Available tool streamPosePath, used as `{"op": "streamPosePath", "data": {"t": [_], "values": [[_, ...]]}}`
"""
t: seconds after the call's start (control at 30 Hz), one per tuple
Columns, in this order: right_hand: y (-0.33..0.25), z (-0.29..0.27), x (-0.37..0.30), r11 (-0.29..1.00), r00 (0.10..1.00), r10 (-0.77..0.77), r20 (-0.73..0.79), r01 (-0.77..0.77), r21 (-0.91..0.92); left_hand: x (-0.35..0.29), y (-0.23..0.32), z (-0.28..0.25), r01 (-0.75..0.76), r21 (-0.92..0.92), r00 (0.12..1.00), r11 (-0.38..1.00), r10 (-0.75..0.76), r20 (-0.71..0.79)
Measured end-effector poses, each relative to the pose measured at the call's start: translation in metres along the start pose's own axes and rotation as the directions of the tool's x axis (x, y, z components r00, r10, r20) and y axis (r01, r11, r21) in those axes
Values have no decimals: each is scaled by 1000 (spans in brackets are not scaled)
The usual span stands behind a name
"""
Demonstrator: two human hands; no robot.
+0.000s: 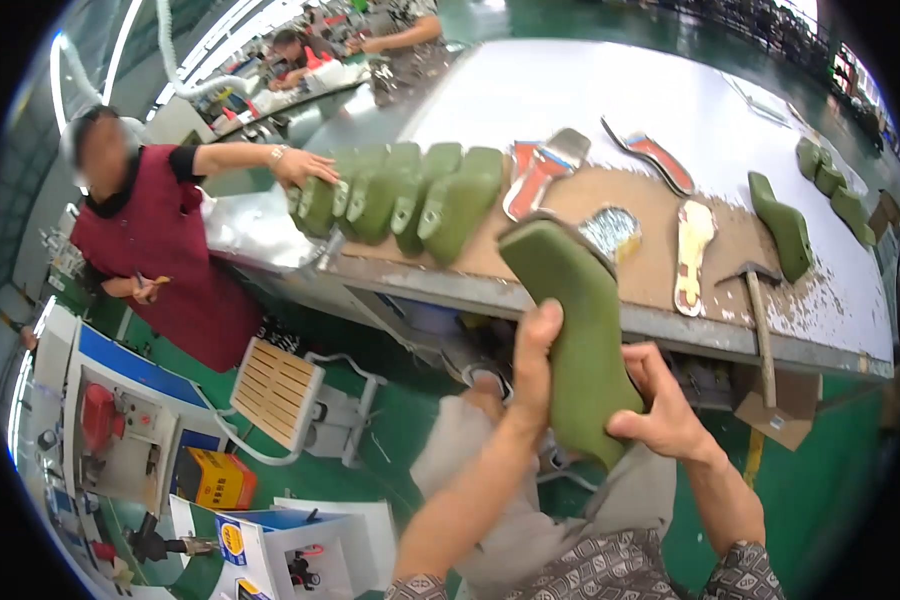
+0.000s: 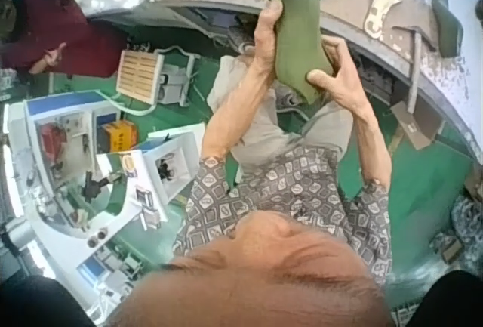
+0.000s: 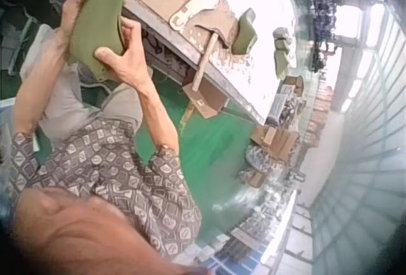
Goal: Assembling and nailing components of a shoe sole onto a shoe last.
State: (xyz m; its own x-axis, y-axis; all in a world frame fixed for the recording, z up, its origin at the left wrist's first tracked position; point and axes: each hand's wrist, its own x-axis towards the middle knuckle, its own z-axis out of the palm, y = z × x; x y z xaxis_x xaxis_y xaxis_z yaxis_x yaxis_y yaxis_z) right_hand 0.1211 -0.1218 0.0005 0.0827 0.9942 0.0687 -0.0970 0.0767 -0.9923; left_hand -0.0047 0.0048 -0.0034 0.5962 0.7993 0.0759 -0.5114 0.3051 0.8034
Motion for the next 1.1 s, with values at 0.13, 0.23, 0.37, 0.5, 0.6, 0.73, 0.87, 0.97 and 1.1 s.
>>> {"op": "streamPosePath", "data": {"t": [0.13,0.23,0.37,0.5,0.6,0.73,0.87,0.97,1.1], "values": [[-14,2,23,767,943,-332,-3,268,-582,8,35,9,-473,-146,880,869,475,-23],[-2,-2,51,535,854,-510,105,410,-739,11,57,-10,-488,-294,871,822,437,-224],[10,10,61,458,841,-494,220,467,-757,-3,55,-67,-345,-352,879,870,168,-446],[4,26,51,413,872,-395,289,449,-792,-40,65,-79,-316,-306,886,898,163,-435],[7,29,48,334,870,-375,320,449,-829,-57,77,-90,-172,-251,888,953,40,-458],[9,31,44,254,859,-378,346,456,-853,-64,90,-98,-42,-161,895,986,-35,-445],[34,22,47,311,844,-359,397,510,-802,-76,81,-120,158,-66,860,985,-170,-481],[31,26,48,326,862,-339,376,483,-813,-54,103,-135,116,612,916,782,154,-371],[27,27,51,360,883,-326,338,447,-819,61,127,-189,123,991,805,52,579,-130]]}}
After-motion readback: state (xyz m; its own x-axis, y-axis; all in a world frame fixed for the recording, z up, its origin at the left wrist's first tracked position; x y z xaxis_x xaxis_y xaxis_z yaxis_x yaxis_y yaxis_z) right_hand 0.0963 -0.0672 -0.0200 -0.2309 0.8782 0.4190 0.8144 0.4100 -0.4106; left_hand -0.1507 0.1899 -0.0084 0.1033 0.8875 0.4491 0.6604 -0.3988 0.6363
